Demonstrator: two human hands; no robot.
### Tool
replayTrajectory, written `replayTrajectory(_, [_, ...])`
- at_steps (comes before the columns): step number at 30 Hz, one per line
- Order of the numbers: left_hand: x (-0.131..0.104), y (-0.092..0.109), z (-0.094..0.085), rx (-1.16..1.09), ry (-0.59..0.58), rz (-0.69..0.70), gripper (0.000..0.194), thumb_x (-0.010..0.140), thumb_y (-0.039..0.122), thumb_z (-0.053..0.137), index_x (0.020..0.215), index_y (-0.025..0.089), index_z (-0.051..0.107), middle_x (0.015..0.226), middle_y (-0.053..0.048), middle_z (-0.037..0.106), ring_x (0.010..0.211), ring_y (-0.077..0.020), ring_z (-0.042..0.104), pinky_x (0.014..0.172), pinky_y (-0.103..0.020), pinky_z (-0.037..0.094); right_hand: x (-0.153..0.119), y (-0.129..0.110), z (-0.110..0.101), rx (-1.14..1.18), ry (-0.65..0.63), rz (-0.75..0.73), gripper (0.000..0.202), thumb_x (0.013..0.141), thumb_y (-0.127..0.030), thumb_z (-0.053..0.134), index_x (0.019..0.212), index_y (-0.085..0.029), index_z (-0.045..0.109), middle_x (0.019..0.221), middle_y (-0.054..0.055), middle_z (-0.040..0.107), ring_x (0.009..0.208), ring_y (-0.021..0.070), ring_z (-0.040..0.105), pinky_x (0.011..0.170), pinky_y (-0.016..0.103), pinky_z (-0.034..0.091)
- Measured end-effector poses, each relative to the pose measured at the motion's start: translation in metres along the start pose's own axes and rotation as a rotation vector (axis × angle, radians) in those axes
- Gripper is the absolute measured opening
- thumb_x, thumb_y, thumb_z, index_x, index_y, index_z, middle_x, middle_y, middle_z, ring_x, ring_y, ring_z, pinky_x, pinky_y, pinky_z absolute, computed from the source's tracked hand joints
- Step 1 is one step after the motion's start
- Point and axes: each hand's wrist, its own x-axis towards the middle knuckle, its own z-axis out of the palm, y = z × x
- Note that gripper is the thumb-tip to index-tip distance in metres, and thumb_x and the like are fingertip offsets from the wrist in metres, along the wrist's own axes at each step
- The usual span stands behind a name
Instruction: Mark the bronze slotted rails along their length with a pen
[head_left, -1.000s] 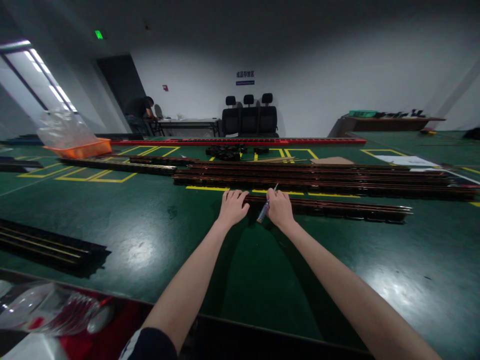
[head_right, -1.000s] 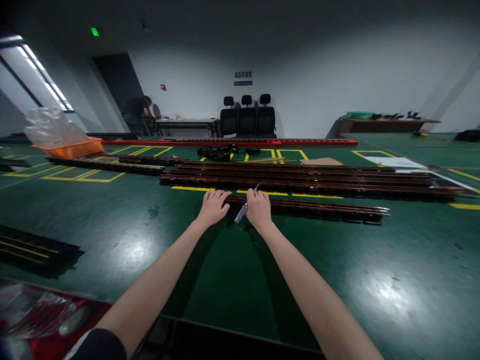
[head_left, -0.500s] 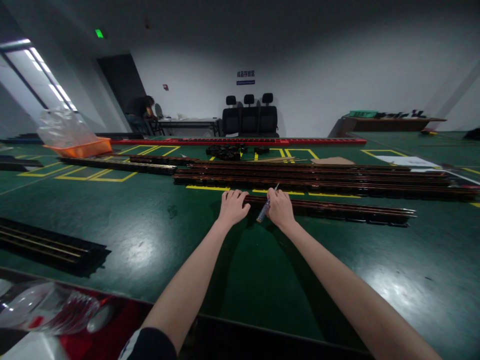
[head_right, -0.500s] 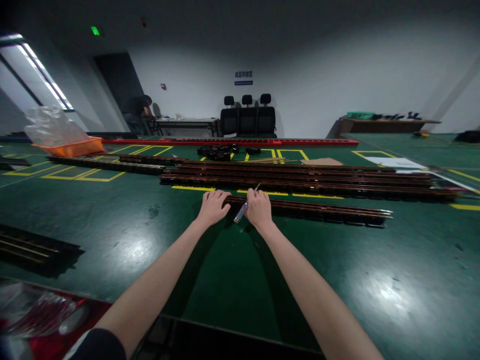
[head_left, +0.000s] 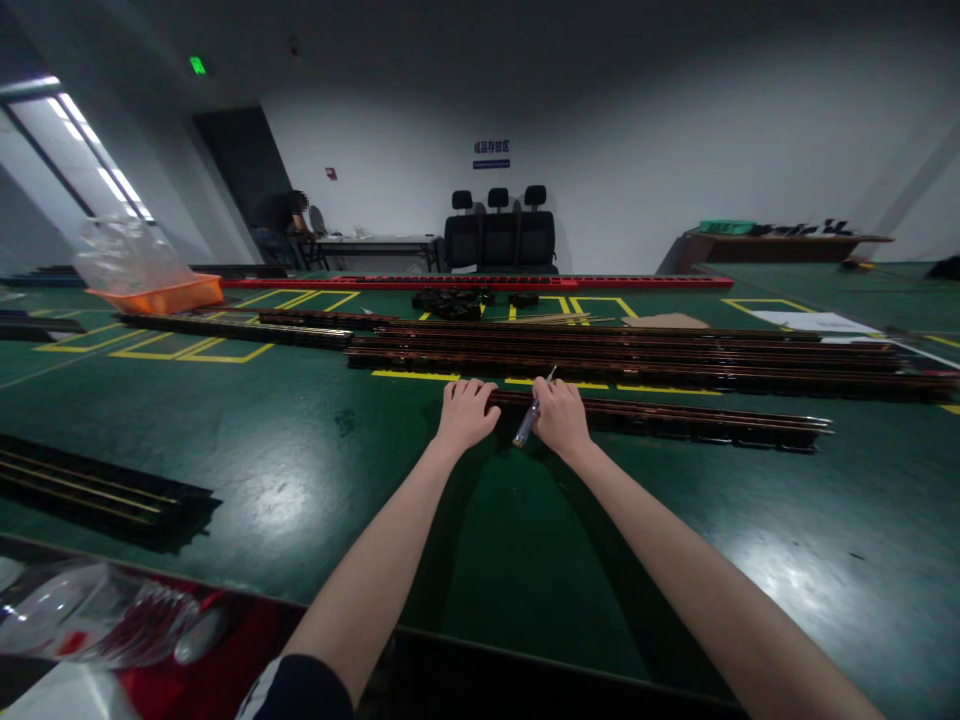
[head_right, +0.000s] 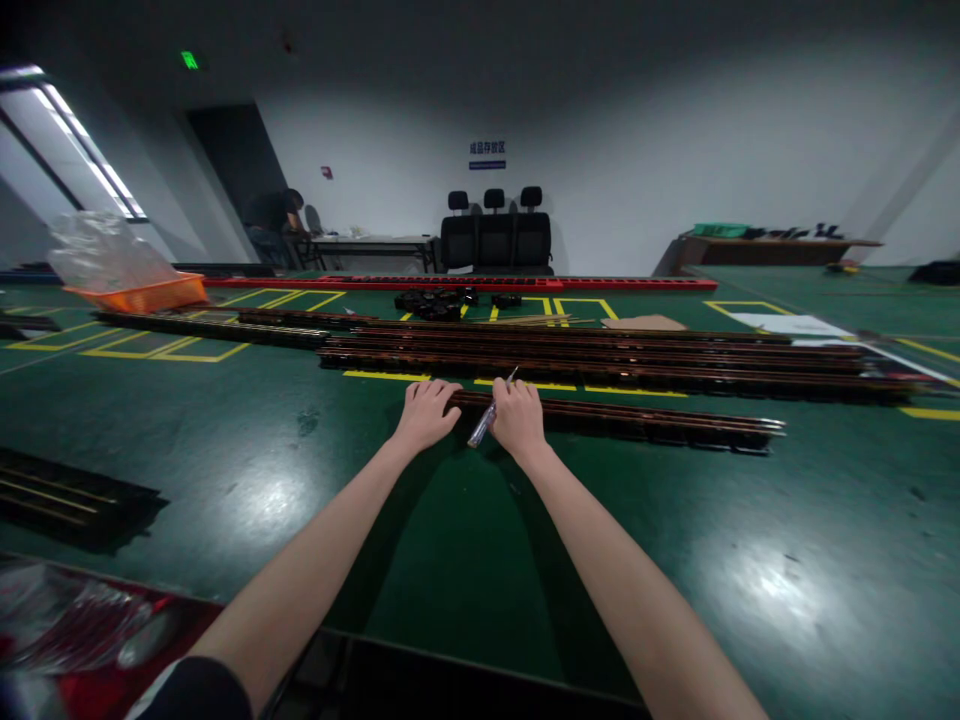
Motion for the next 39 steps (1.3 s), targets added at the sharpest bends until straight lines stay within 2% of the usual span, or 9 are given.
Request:
replayTrajectory(4, [0.0000, -0.0001, -0.0011, -0.016, -0.016, -0.004, 0.037, 0.086, 0.031, 0.041, 0.118, 0.021, 0.058, 0.115, -0.008, 0.063, 0.109, -0.0259, 0.052, 0.102, -0.045, 0.032, -0.0004, 0.0001, -0.0019, -0.001, -0.057, -0.029, 0.024, 0.074, -0.007, 0.045, 0.094, -0.011, 0.057, 0.083, 0.013, 0.065, 0.081, 0.0255, 0.054, 0.073, 0.032, 0.028])
replayTrajectory(11, [0.0005, 0.0010, -0.0033, -0.030, -0.040, -0.012, 0.039, 0.086, 0.031, 0.039, 0.119, 0.019, 0.057, 0.116, -0.009, 0.062, 0.109, -0.0261, 0.051, 0.103, -0.046, 0.031, -0.0006, 0.0000, -0.0025, 0.013, -0.082, -0.046, 0.023, 0.077, -0.007, 0.044, 0.096, -0.010, 0.057, 0.086, 0.014, 0.066, 0.083, 0.0259, 0.056, 0.075, 0.033, 0.028])
replayTrajectory(21, [0.0005, 0.0001, -0.0033, -0.040, -0.052, -0.011, 0.037, 0.086, 0.030, 0.040, 0.118, 0.023, 0.057, 0.116, -0.008, 0.062, 0.110, -0.0254, 0.051, 0.105, -0.046, 0.030, -0.0009, 0.0015, -0.0012, 0.019, -0.077, -0.080, 0.024, 0.076, -0.005, 0.046, 0.097, -0.011, 0.056, 0.086, 0.014, 0.066, 0.080, 0.0253, 0.056, 0.074, 0.032, 0.029])
replayTrajectory(39, [0.0008, 0.0000, -0.0038, -0.044, -0.058, -0.003, 0.038, 0.087, 0.031, 0.040, 0.120, 0.020, 0.056, 0.115, -0.009, 0.061, 0.111, -0.0255, 0.050, 0.104, -0.045, 0.031, -0.0012, 0.0023, -0.0010, 0.022, -0.076, -0.094, 0.025, 0.075, -0.004, 0.045, 0.097, -0.011, 0.056, 0.089, 0.014, 0.066, 0.085, 0.0257, 0.057, 0.076, 0.032, 0.028])
